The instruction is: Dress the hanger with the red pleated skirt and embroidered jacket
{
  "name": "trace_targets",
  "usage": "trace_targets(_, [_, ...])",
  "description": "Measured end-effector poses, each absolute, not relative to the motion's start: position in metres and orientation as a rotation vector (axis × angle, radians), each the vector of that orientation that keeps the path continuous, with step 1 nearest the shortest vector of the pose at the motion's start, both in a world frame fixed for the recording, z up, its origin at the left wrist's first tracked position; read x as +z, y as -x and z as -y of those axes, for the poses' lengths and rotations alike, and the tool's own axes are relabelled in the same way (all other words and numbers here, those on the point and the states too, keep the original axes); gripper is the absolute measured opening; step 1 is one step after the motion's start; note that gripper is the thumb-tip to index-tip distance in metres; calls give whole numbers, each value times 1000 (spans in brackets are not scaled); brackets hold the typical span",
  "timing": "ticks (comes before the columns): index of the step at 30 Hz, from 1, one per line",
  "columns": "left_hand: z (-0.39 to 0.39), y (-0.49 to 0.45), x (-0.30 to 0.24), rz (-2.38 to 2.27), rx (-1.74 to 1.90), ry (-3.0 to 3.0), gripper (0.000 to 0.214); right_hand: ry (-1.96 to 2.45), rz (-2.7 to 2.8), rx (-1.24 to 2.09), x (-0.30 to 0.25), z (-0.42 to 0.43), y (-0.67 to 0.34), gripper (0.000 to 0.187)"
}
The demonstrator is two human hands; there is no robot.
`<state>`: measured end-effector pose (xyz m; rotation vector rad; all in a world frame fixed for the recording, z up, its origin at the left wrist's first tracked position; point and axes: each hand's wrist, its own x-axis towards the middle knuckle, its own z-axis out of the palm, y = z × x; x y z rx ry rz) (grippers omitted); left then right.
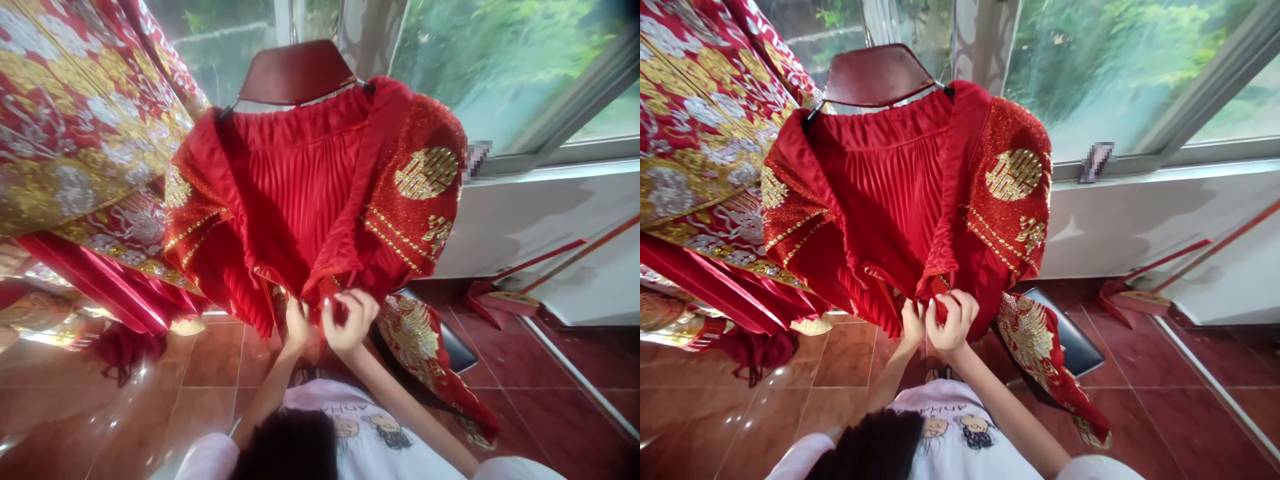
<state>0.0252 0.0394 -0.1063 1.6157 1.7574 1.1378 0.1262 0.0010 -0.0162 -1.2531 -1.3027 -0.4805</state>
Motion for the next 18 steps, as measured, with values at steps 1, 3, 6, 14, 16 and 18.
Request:
trace_targets(1, [-35,-25,-109,-1752,1128,-1601,14,1311,1376,-404,-31,1,-121,5])
trace_targets(3, [-30,-24,-113,-1740,1105,-1584,15,1441,1559,-184,-57,1,-113,11])
trace_targets(6, [-31,-24,-117,-1723,1072,-1577,15,1585,1725,99,-80,-5,-106,16])
trace_targets(14, [-31,-24,-126,-1700,1054,-1602,17,1543,1278,866,-71,-19,-103,15])
trace_targets(16, [-30,-24,-127,-1703,1056,-1623,18,1443,1155,1044,-69,-21,-105,20])
trace_targets(18, [-30,-24,-126,-1710,1050,-1654,17,1374,1106,1161,-68,-22,-107,28])
